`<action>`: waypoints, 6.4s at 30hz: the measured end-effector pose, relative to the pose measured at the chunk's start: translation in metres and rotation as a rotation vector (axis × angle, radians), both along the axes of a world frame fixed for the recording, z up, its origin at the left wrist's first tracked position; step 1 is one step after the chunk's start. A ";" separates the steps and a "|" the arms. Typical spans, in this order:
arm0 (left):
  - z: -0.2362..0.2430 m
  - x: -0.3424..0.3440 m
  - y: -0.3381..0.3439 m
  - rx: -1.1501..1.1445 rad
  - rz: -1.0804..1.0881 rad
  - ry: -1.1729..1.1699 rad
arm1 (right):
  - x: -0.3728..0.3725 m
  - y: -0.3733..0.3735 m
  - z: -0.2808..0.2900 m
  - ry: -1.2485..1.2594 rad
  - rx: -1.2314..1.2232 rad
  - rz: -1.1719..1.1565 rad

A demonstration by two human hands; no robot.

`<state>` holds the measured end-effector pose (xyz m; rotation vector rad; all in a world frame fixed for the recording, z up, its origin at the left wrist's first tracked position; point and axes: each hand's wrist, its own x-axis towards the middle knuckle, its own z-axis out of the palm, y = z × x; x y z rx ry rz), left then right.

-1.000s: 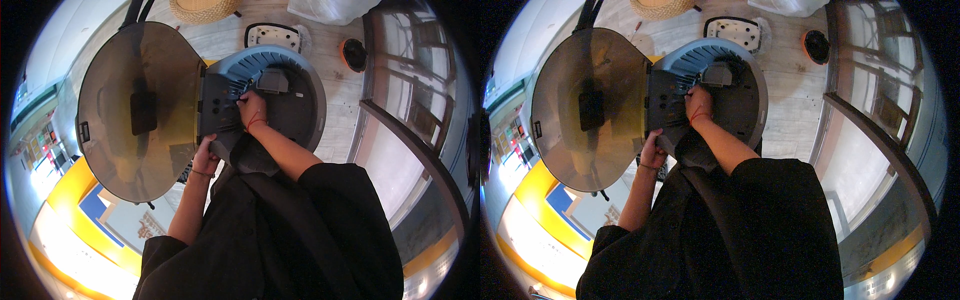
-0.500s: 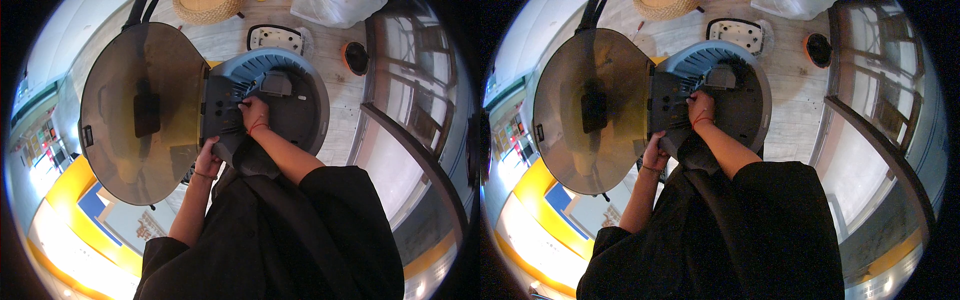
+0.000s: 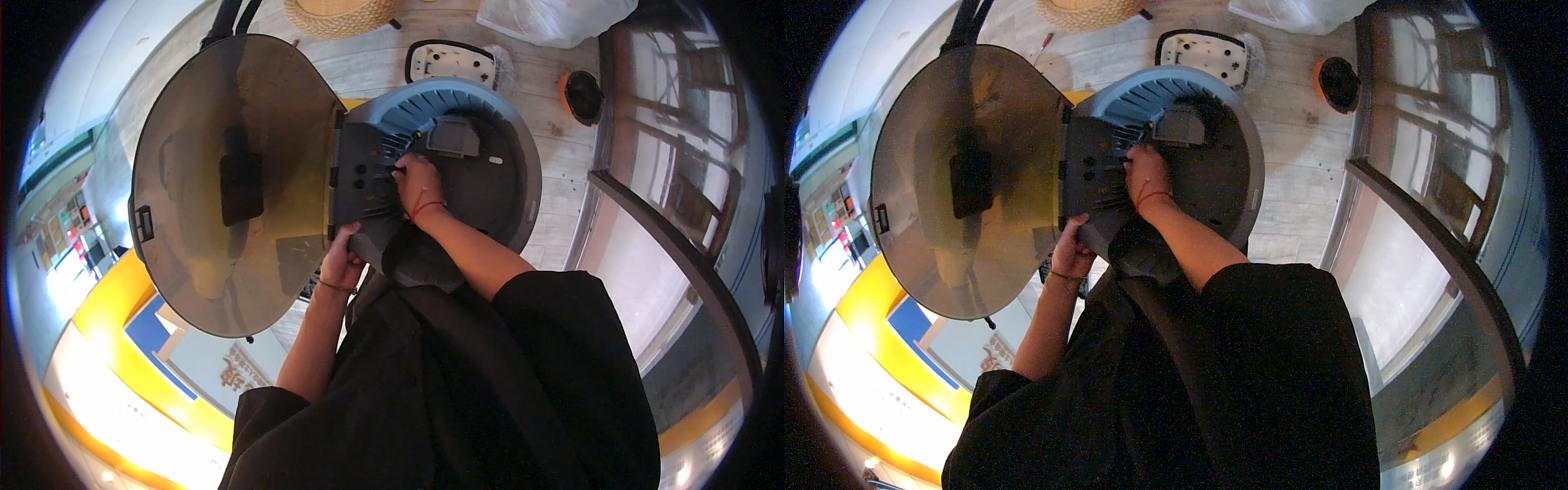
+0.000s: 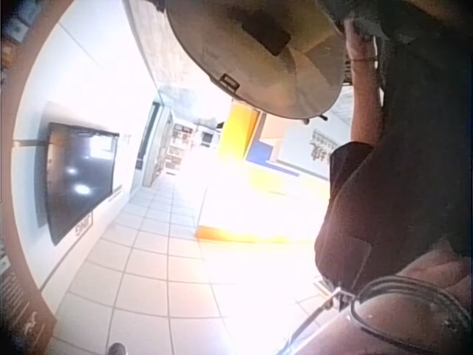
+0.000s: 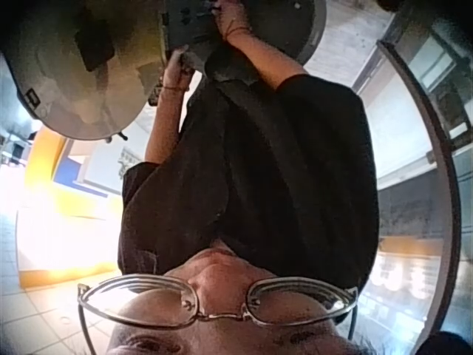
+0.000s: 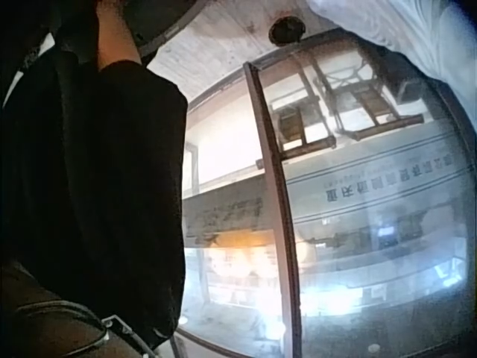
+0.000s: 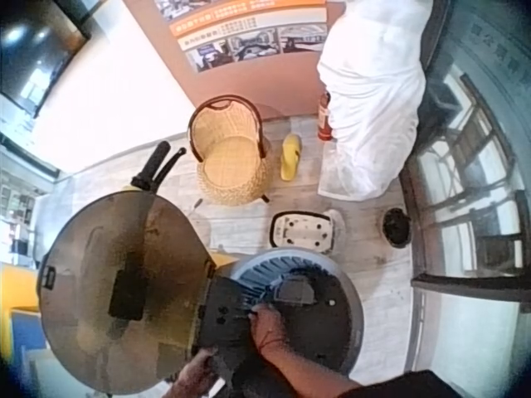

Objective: Connecting electrical components and wires inside a scooter storage compartment before stowing a helmet.

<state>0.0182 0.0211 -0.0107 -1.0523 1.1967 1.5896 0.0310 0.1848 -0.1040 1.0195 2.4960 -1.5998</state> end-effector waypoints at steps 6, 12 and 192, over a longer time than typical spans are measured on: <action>0.006 -0.001 0.009 0.015 -0.017 0.030 | 0.001 0.002 0.005 -0.004 0.016 0.080; 0.008 -0.001 0.010 0.020 -0.035 0.034 | 0.003 0.006 -0.001 0.077 0.084 0.152; 0.004 0.001 0.006 -0.082 -0.064 0.004 | -0.014 0.036 0.001 -0.158 -0.139 0.486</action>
